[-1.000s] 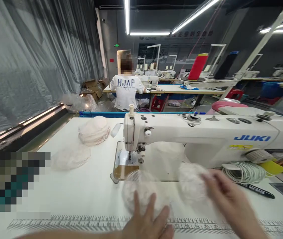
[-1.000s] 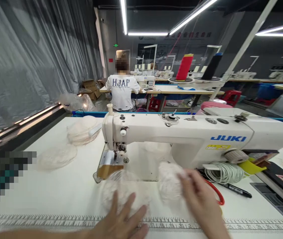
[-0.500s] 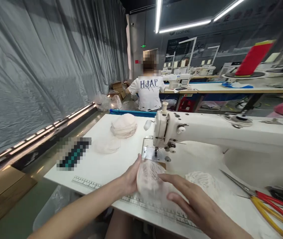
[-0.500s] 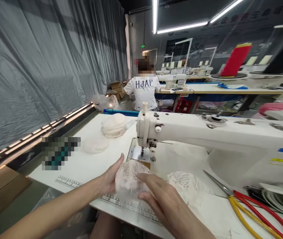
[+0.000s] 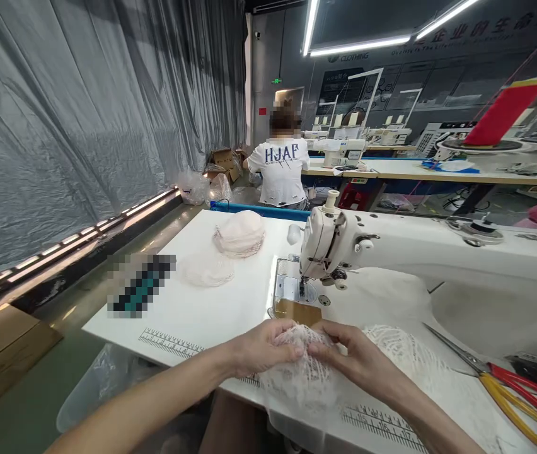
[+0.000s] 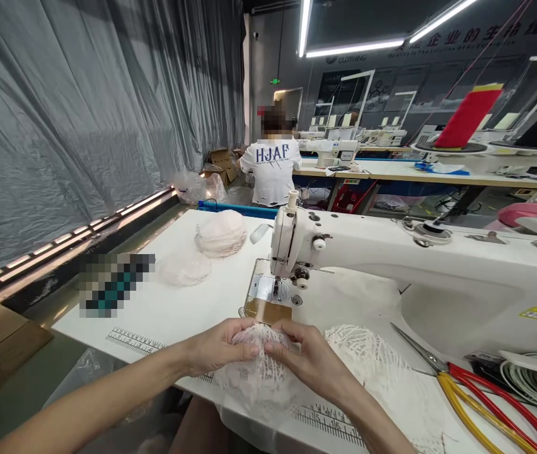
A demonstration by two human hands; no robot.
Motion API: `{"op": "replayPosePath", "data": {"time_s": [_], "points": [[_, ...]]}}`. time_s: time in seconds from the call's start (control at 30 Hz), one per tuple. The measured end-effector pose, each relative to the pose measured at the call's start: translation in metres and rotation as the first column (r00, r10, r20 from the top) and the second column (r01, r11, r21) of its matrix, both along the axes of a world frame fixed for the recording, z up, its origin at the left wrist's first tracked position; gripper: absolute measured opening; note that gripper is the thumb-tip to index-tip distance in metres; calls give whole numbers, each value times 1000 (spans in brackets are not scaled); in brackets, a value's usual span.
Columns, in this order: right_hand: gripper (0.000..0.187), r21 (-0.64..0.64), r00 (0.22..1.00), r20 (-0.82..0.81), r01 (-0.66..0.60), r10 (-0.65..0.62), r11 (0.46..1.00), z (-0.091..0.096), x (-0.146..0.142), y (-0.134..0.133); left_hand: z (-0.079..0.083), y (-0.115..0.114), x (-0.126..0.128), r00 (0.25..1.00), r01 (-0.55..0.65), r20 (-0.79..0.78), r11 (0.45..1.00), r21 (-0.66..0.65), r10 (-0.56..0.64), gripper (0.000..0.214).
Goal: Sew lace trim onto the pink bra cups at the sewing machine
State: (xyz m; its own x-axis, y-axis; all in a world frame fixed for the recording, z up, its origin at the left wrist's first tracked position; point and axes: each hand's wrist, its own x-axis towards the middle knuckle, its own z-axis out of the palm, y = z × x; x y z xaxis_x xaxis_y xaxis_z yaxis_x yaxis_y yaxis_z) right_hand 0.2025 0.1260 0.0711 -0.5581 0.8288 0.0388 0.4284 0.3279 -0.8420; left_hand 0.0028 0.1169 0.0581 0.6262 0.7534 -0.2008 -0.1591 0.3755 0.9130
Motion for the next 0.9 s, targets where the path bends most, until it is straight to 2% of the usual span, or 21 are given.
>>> {"op": "replayPosePath", "data": {"time_s": [0.17, 0.37, 0.47, 0.53, 0.6, 0.63, 0.7, 0.73, 0.8, 0.83, 0.87, 0.9], "points": [[36, -54, 995, 10, 96, -95, 994, 0, 8, -8, 12, 5, -6, 972, -28, -231, 997, 72, 44, 45], [33, -47, 993, -3, 118, -118, 992, -7, 8, 5, 6, 22, -3, 862, -44, -483, 973, 229, 152, 36], [31, 43, 992, 63, 103, -106, 994, -11, 6, 14, 5, 33, -3, 796, 46, -583, 945, 325, 162, 33], [31, 212, 976, 180, 85, -124, 974, -15, 6, 23, 6, 41, -2, 741, 151, -647, 894, 422, 180, 35], [29, 395, 932, 299, 72, -202, 916, -23, 7, 34, 7, 48, 0, 617, 268, -727, 788, 553, 300, 34], [27, 462, 906, 340, 74, -253, 884, -28, 8, 39, 6, 50, 2, 527, 332, -748, 712, 618, 404, 30], [23, 541, 856, 378, 104, -352, 834, -36, 11, 45, 3, 52, 5, 375, 464, -678, 505, 728, 632, 18], [22, 592, 833, 384, 109, -398, 799, -39, 12, 46, 1, 52, 6, 352, 520, -594, 377, 767, 724, 13], [24, 737, 792, 379, 54, -479, 673, -42, 12, 45, -4, 51, 8, 423, 584, -429, 122, 803, 798, 15], [24, 797, 787, 372, 1, -492, 604, -43, 12, 42, -7, 51, 9, 479, 594, -380, 27, 804, 792, 17], [24, 834, 795, 370, -56, -481, 549, -43, 11, 39, -9, 52, 10, 524, 600, -363, -31, 799, 771, 18], [24, 848, 811, 376, -105, -449, 520, -44, 10, 37, -12, 53, 12, 549, 610, -370, -57, 790, 750, 19]]}}
